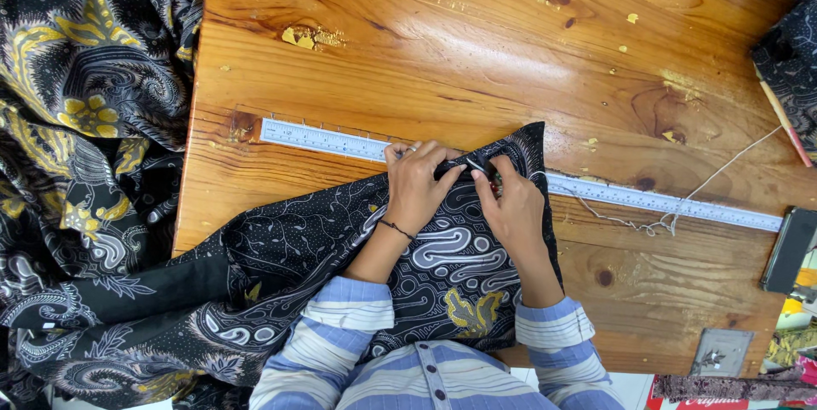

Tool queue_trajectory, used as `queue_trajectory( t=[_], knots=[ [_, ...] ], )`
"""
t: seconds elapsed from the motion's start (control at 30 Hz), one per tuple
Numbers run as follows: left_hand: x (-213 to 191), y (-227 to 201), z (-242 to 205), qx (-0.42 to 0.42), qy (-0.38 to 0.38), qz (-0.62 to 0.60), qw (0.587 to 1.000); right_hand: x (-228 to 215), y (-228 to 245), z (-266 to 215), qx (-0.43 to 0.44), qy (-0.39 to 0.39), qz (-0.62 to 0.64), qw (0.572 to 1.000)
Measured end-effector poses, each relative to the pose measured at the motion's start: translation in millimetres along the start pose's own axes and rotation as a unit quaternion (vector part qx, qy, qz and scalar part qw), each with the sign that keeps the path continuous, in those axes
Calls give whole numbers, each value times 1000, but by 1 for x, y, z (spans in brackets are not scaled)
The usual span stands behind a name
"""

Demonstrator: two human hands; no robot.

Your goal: The person trims loose threads from a black patterned garment using small scissors. The person repeatedly folds and unfolds the fabric to access different areas, cutting threads along the edges and seams.

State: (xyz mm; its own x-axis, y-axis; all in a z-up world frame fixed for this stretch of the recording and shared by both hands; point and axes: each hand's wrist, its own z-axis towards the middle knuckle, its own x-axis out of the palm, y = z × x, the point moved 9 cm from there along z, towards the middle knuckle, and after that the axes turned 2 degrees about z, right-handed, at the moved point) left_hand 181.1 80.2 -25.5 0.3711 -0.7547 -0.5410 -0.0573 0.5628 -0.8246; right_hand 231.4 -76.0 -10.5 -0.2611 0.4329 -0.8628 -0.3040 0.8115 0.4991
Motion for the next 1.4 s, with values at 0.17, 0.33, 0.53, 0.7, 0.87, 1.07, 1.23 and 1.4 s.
queue_trajectory(
  t=[0.17, 0.33, 0.53, 0.7, 0.87, 1.07, 1.23, 1.4],
  knots=[
    [0, 0, 1, -7, 21, -22, 1000, -3, 6, 3, -11, 4, 8, 1000],
    [1, 1, 1, -16, 38, -25, 999, -7, 14, 5, -45, 8, 26, 999],
    [4, 3, 1, -20, 54, -30, 998, -3, 5, 8, -71, 15, 82, 994],
    [6, 6, 1, -20, 53, -50, 997, 13, -19, 9, -32, 23, 199, 979],
    [6, 7, 0, -14, 50, -63, 997, 26, -39, 2, 18, 23, 226, 974],
    [4, 3, 0, -1, 48, -81, 996, 43, -51, -7, 5, -12, 414, 910],
    [5, 3, -1, -2, 43, -87, 995, 58, -70, -12, 100, 7, 428, 898],
    [2, 8, -1, -6, 30, -89, 996, 31, -43, -13, 75, 44, 315, 945]
  ],
)
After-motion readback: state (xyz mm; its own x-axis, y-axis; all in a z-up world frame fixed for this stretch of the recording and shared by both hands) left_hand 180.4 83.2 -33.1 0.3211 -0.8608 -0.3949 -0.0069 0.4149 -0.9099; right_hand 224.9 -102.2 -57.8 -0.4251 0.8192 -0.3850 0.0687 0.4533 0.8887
